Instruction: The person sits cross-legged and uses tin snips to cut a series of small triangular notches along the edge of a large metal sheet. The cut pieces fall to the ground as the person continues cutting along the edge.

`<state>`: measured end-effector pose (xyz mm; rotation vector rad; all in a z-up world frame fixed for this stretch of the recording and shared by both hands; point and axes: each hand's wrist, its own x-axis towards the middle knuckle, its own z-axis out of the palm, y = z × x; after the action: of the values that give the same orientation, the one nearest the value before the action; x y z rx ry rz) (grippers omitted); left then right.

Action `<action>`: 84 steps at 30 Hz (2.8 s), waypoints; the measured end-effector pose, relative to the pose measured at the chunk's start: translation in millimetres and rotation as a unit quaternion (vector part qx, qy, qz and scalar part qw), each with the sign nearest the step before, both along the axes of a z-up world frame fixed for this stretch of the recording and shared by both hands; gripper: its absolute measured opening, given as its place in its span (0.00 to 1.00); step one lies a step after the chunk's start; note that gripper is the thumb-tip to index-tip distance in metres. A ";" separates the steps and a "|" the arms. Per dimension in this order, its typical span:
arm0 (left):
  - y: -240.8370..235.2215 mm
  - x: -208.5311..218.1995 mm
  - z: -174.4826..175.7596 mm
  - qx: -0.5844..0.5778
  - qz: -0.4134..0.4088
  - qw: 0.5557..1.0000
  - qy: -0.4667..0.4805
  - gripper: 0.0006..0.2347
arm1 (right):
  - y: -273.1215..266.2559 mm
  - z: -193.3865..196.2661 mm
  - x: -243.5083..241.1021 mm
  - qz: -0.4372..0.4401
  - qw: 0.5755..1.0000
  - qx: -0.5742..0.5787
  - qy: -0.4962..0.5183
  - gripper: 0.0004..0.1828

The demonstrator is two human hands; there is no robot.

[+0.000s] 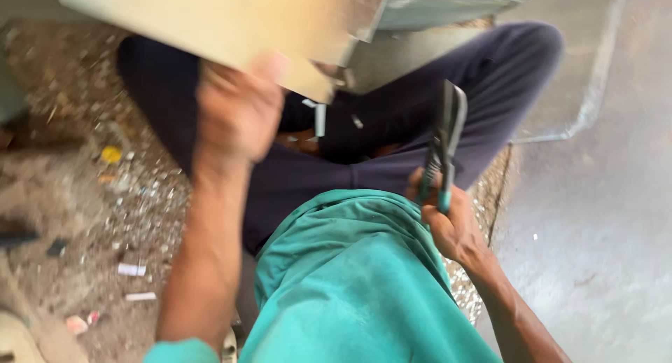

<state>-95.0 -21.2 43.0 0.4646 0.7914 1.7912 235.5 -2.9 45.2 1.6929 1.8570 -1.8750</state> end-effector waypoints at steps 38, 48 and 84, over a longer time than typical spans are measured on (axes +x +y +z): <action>25.5 125.9 -60.2 -0.142 0.006 0.980 0.139 0.07 | -21.5 -13.1 -16.2 -0.060 0.998 -0.004 -0.015 0.21; -6.9 81.0 -21.2 -0.185 0.202 0.959 0.074 0.06 | -10.9 -8.0 -4.9 -0.034 0.995 -0.088 -0.017 0.17; 48.0 -9.3 39.4 -0.237 0.106 0.922 0.286 0.27 | -7.4 -26.1 -5.6 0.218 0.966 0.028 -0.135 0.06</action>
<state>-104.3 26.9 82.4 0.5982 1.6927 1.5849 230.0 -10.3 19.0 1.3239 1.9758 -1.3657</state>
